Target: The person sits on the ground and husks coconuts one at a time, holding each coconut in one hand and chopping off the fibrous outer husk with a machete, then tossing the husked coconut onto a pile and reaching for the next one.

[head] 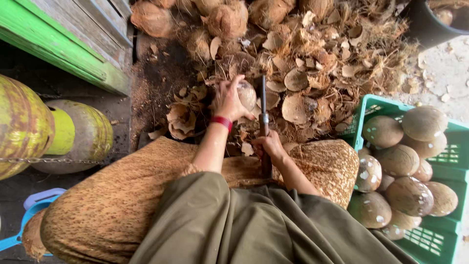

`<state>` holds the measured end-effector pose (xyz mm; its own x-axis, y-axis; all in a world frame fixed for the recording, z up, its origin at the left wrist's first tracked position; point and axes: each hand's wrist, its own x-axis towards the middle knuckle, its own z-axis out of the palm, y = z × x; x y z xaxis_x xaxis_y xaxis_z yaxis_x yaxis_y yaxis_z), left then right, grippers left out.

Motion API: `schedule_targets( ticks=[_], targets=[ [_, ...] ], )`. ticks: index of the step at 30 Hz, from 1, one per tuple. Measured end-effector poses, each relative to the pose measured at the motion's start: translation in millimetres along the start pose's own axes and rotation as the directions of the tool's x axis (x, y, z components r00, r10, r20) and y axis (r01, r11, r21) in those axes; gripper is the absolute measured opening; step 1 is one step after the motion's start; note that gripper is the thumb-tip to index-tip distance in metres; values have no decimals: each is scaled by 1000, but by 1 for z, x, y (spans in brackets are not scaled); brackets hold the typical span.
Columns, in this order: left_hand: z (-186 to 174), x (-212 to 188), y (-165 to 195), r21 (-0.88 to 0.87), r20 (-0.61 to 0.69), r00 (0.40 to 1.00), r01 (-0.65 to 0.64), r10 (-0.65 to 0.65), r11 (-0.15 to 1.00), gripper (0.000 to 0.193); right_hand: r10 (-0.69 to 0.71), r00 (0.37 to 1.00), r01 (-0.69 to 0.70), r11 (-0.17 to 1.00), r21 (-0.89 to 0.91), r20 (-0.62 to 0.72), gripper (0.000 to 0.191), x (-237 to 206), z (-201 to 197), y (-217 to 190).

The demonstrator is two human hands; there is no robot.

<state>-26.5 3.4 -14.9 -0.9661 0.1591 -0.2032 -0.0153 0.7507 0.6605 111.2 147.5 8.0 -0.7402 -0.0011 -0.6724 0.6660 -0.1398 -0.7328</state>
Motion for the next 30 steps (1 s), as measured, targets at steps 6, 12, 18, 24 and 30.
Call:
schedule_targets(
  ticks=[6, 12, 18, 24, 30],
  targets=[
    [4, -8, -26, -125, -111, 994, -33, 19, 992, 113, -225, 974, 222, 965, -138, -12, 21, -39, -7, -50],
    [12, -2, -29, -200, -56, 996, 55, -68, 978, 114, -685, 724, 657, 720, -225, -78, 17, 0, -6, -8],
    [6, 3, -29, -143, -30, 999, -38, 34, 989, 125, 148, 984, -168, 957, 236, 97, 23, 33, -3, 56],
    [18, -9, -28, -179, -299, 954, -40, -16, 983, 129, 15, 996, -14, 1000, 9, -87, 24, 22, 16, 52],
    [7, -1, -75, -350, -223, 975, -89, 9, 933, 113, 228, 959, -227, 974, -25, 166, 23, 37, -25, 36]
  ],
)
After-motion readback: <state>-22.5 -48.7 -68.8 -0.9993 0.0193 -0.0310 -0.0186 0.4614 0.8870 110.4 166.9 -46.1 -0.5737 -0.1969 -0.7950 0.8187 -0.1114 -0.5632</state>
